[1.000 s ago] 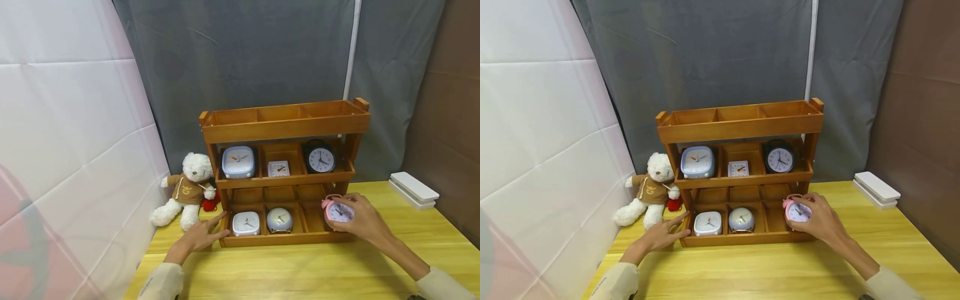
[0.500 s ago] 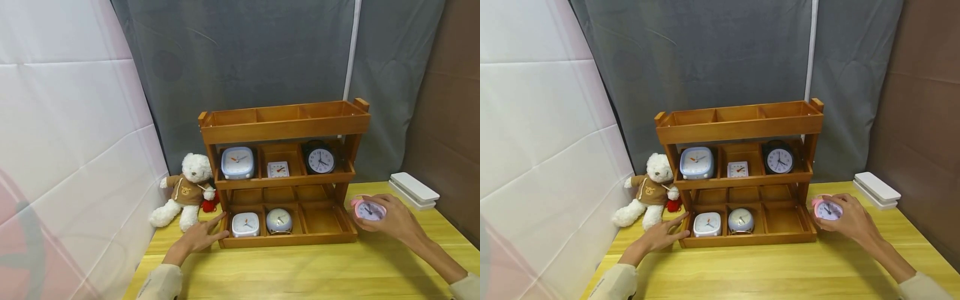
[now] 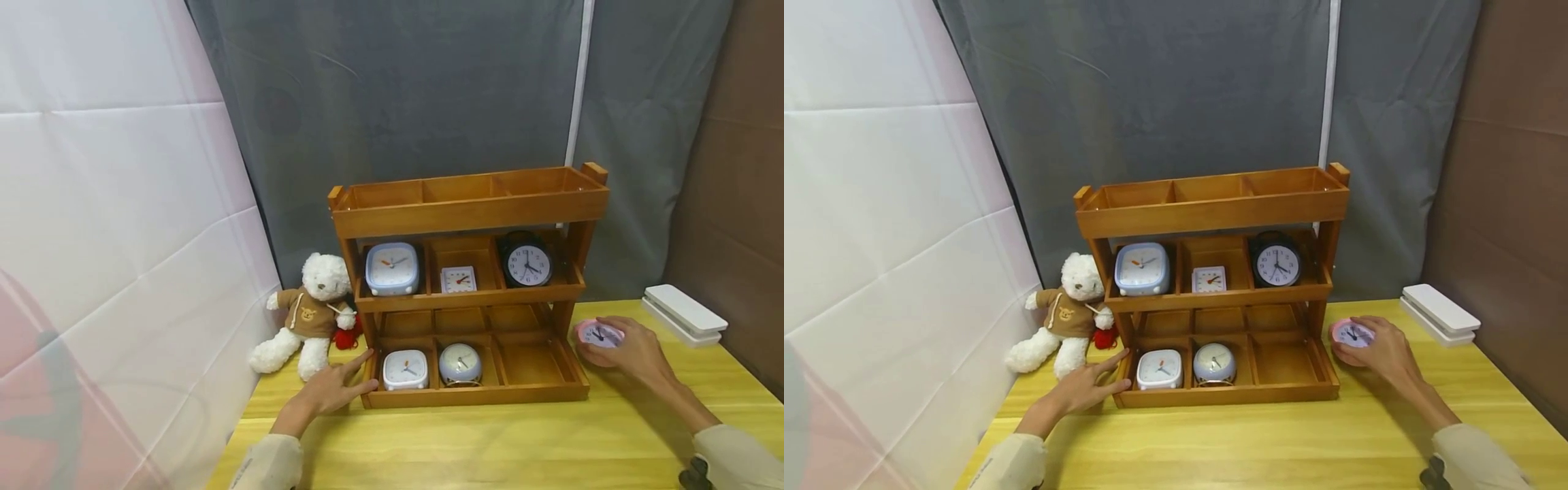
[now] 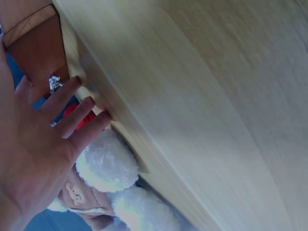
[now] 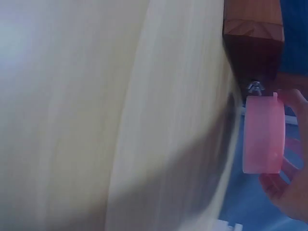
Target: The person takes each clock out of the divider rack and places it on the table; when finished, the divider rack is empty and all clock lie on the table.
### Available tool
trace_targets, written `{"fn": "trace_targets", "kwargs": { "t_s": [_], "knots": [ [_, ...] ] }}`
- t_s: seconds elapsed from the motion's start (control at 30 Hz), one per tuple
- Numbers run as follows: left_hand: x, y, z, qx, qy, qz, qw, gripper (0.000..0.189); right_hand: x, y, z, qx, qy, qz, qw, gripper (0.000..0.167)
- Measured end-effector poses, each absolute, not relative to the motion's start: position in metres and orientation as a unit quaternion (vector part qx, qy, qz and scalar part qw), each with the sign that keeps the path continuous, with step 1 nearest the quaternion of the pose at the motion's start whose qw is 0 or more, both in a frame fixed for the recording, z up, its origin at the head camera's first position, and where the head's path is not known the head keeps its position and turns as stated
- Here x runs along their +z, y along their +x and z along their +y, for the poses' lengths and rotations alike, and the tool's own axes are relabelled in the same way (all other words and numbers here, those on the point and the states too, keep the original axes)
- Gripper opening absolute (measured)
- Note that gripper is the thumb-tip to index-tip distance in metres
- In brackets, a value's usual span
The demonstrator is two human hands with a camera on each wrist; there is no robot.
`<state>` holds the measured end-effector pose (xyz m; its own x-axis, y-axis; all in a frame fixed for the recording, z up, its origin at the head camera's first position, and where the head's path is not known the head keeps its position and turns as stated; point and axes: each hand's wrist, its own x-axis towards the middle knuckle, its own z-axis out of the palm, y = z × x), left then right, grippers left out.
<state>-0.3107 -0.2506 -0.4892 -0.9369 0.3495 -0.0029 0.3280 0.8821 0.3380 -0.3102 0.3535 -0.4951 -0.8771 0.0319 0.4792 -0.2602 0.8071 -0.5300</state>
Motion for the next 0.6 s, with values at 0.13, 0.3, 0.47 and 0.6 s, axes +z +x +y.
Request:
{"fn": "trace_targets", "kwargs": {
  "t_s": [0.13, 0.3, 0.47, 0.6],
  "knots": [
    [-0.490, -0.310, -0.249, 0.172, 0.174, 0.969, 0.033, 0.077, -0.503, -0.319, 0.350, 0.322, 0.047, -0.918, 0.225, 0.076],
    [-0.491, -0.308, -0.248, 0.174, 0.174, 0.969, 0.035, 0.077, -0.513, -0.327, 0.348, 0.325, 0.049, -0.919, 0.219, 0.077],
    [-0.490, -0.308, -0.248, 0.175, 0.172, 0.969, 0.038, 0.076, -0.519, -0.329, 0.348, 0.342, 0.041, -0.918, 0.197, 0.077],
    [-0.488, -0.309, -0.249, 0.174, 0.170, 0.969, 0.036, 0.076, -0.519, -0.329, 0.348, 0.338, 0.044, -0.920, 0.194, 0.077]
  ]
}}
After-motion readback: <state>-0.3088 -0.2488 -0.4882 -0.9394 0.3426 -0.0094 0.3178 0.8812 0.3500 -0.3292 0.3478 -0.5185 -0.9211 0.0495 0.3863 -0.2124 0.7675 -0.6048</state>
